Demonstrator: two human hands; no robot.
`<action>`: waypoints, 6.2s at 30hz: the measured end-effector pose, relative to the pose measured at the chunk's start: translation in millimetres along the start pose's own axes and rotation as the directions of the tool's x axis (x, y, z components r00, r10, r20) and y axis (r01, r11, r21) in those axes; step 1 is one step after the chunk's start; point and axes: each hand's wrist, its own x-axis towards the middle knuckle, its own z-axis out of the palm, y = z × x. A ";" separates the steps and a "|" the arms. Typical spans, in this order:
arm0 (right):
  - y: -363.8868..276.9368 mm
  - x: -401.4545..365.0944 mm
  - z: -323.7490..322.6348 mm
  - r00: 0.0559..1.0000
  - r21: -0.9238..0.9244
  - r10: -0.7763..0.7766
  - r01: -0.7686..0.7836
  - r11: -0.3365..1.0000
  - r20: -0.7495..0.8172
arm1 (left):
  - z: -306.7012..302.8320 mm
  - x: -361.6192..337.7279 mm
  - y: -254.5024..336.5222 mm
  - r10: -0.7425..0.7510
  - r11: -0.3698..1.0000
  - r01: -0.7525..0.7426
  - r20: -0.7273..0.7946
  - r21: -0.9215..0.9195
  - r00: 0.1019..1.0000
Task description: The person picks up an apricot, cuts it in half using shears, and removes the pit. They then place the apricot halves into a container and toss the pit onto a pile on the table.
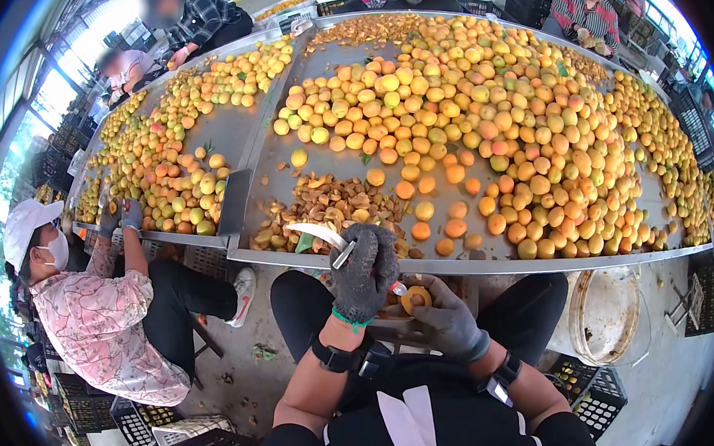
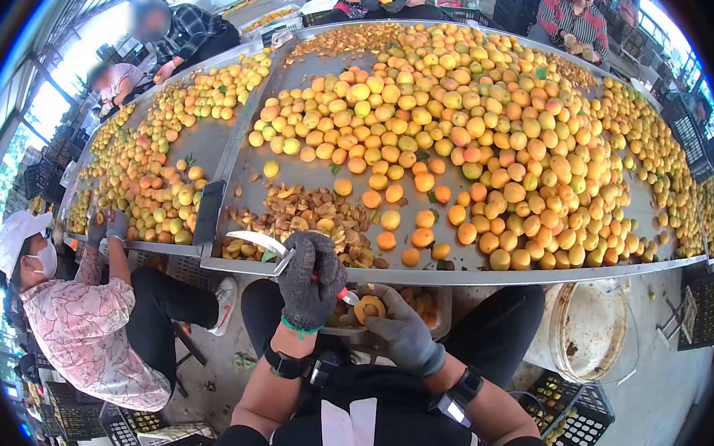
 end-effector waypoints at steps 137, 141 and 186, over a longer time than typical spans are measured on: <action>-30.2 -8.2 -53.8 0.905 -0.232 -0.412 0.424 0.875 0.100 | -1.0 -40.6 -26.6 -0.221 0.229 -0.164 0.216 0.959 0.951; -27.6 -15.3 -43.7 0.901 -0.264 -0.430 0.431 0.863 0.065 | 7.4 -48.1 -24.9 -0.107 0.036 -0.286 0.288 0.958 0.952; 1.5 25.8 -38.3 0.950 -0.026 -0.312 0.312 0.950 -0.030 | -10.9 -42.4 -34.9 -0.094 -0.080 -0.288 0.281 0.954 0.955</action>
